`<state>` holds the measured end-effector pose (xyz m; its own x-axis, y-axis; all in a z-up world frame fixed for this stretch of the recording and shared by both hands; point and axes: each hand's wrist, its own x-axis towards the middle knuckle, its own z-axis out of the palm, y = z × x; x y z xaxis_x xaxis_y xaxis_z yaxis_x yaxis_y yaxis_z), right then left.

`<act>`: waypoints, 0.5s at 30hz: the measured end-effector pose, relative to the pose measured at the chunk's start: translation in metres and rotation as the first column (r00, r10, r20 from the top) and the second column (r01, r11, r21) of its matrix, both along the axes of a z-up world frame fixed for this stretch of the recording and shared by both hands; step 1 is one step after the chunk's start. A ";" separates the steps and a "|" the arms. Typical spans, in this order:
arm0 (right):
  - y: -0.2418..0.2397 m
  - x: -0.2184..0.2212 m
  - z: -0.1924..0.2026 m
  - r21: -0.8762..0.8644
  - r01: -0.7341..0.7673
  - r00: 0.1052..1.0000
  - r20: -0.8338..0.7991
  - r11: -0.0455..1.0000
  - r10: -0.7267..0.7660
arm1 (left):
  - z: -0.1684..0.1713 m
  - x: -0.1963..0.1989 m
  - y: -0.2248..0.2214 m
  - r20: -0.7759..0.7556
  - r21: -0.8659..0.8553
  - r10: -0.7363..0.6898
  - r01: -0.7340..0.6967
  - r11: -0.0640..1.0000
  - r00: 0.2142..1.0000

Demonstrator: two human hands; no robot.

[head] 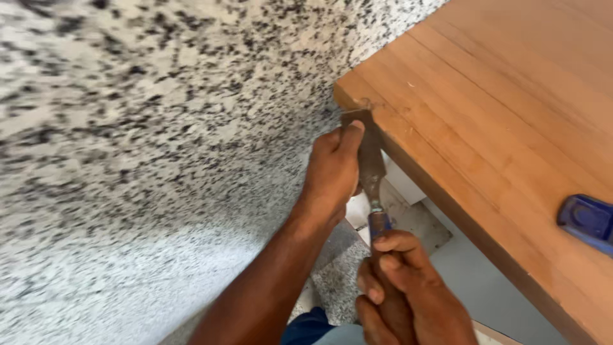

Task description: The person uses a metal scraper to remove material from the edge of a wooden counter, then switches to a hand plane to smooth the surface. The person works along the length of the counter, removing wood shavings and refining the edge.

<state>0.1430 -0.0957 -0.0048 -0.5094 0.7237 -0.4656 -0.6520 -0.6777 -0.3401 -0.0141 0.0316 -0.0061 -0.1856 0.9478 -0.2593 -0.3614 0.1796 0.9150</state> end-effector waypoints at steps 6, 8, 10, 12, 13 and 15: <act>-0.002 -0.005 -0.013 -0.004 0.071 0.993 0.093 0.997 -0.071 | -0.012 -0.005 0.008 0.013 -0.030 0.025 -0.024 0.999 1.000; -0.002 -0.004 -0.005 0.125 0.016 0.999 -0.042 0.992 -0.011 | -0.013 -0.005 0.009 0.019 0.010 0.027 -0.027 1.000 0.999; -0.004 -0.007 0.006 0.199 -0.006 0.995 -0.096 0.980 0.025 | -0.011 -0.007 0.008 0.009 -0.002 0.023 -0.023 1.000 1.000; -0.009 -0.011 0.015 0.205 -0.004 0.997 -0.070 0.979 0.019 | -0.011 -0.008 0.002 -0.009 -0.005 0.019 -0.019 1.000 1.000; -0.011 -0.013 0.018 0.212 -0.007 0.998 -0.062 0.977 0.021 | -0.011 -0.010 -0.002 -0.023 0.000 0.019 -0.019 1.000 1.000; -0.009 -0.016 0.022 0.241 -0.003 0.999 -0.039 0.971 0.012 | -0.011 -0.008 0.001 -0.027 0.032 0.013 -0.012 0.999 1.000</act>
